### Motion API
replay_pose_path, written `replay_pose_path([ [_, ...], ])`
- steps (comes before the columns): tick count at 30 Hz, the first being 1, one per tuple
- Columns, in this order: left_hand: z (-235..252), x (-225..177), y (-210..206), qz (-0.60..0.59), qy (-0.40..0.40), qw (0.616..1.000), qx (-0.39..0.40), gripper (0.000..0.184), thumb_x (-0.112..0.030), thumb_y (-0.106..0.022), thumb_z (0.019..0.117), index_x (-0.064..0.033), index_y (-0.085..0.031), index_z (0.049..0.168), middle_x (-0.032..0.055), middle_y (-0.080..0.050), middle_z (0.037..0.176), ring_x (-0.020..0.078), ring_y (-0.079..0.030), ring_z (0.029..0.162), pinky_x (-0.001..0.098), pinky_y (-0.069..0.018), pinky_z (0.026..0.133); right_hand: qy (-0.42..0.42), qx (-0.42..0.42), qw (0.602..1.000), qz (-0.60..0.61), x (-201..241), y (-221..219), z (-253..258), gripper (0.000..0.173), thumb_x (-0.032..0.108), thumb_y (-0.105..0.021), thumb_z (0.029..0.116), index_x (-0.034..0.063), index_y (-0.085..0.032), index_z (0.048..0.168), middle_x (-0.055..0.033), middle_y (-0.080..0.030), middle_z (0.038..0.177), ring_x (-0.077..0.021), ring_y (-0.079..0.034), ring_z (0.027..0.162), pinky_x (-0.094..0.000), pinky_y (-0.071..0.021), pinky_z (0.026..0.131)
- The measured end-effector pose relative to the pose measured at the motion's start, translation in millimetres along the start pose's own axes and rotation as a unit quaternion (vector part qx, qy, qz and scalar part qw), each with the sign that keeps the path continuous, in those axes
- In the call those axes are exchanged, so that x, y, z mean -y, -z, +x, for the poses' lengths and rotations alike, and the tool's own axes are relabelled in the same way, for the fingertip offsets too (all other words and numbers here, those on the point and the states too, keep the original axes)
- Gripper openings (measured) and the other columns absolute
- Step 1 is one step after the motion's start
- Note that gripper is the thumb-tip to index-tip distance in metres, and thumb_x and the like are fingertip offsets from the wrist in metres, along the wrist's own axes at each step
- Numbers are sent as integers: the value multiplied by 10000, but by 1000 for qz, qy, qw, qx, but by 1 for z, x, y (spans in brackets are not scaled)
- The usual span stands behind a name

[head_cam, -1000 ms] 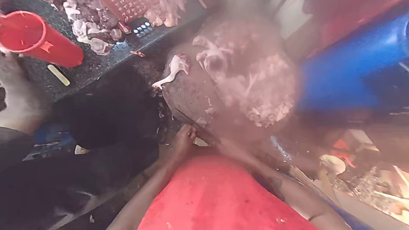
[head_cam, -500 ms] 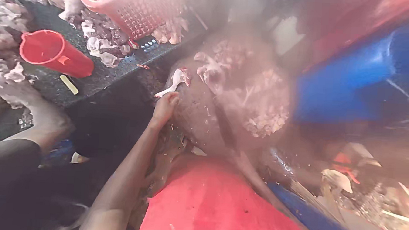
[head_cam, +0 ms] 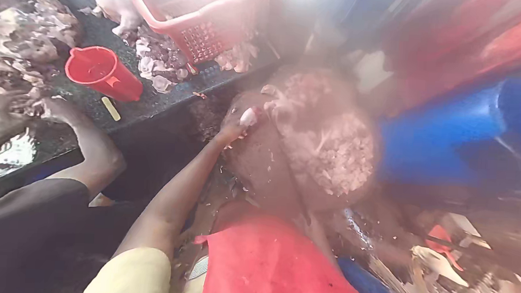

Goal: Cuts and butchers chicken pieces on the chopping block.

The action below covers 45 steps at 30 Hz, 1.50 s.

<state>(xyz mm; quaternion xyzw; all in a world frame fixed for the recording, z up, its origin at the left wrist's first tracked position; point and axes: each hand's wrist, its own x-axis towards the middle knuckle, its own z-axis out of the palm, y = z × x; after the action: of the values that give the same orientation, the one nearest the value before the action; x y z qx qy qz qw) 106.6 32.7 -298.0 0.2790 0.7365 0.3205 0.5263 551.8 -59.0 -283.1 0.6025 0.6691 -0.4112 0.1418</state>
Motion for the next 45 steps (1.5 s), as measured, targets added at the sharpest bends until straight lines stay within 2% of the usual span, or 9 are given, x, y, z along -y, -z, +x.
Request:
replay_pose_path([
  [10,-12,-1,39,134,-60,967,-210,426,-365,-547,1030,16,-664,1181,292,-653,1159,479,-622,1108,716,-463,938,-15,50,999,-15,53,47,-34,483,359,-482,1093,-28,-590,1360,-281,-676,1223,-420,-652,1167,-576,-466,1032],
  [15,-113,16,40,137,7,987,-88,409,-371,-492,1084,-20,-626,1247,215,-665,1090,343,-647,955,590,-511,849,34,52,997,37,0,36,9,480,407,-596,1035,15,-659,1305,-232,-704,1169,-356,-676,1113,-554,-493,1023],
  [18,-148,19,14,-69,-10,997,13,282,-213,-509,1065,-27,-609,1252,62,-712,1050,133,-671,921,349,-554,859,52,27,996,73,5,47,18,442,408,-558,1051,0,-660,1188,-185,-674,938,-294,-656,857,-532,-529,831],
  [21,-148,25,-32,-294,-2,950,109,306,-166,-406,1099,5,-492,1338,115,-726,1008,202,-727,840,369,-617,815,102,-28,989,106,39,64,21,467,414,-440,1081,14,-635,1226,-142,-667,927,-245,-656,834,-505,-550,809],
  [25,-126,54,-94,-306,124,940,87,318,-297,-412,1117,-81,-462,1345,46,-639,849,99,-549,546,237,-478,491,304,-113,912,250,116,109,-1,533,445,-269,1093,33,-605,1126,61,-498,705,-47,-477,569,-258,-458,525],
  [30,-134,62,-118,-328,156,929,67,337,-341,-386,1125,-89,-468,1333,24,-599,815,88,-502,508,237,-459,462,500,-155,770,363,174,112,-23,652,791,-328,953,217,-626,1041,144,-566,745,33,-552,671,-212,-499,621],
  [35,-137,69,-113,-337,150,927,70,319,-346,-371,1127,-90,-482,1281,22,-573,785,84,-459,487,230,-422,443,226,41,972,41,112,32,38,508,388,-340,1118,-22,-587,1286,-173,-659,1041,-247,-654,942,-453,-535,899],
  [40,-171,97,-79,-11,81,994,78,385,-354,-404,1113,-45,-499,1322,76,-606,889,169,-591,712,373,-533,671,241,27,966,87,115,44,18,528,418,-322,1099,1,-591,1281,-110,-641,896,-201,-624,768,-421,-557,763],
  [45,-189,123,-67,170,65,970,163,460,-420,-400,1103,-47,-571,1309,165,-676,1003,299,-670,899,547,-540,852,186,11,982,9,103,44,28,503,364,-314,1112,-15,-573,1317,-192,-688,1039,-293,-689,938,-502,-556,885],
])
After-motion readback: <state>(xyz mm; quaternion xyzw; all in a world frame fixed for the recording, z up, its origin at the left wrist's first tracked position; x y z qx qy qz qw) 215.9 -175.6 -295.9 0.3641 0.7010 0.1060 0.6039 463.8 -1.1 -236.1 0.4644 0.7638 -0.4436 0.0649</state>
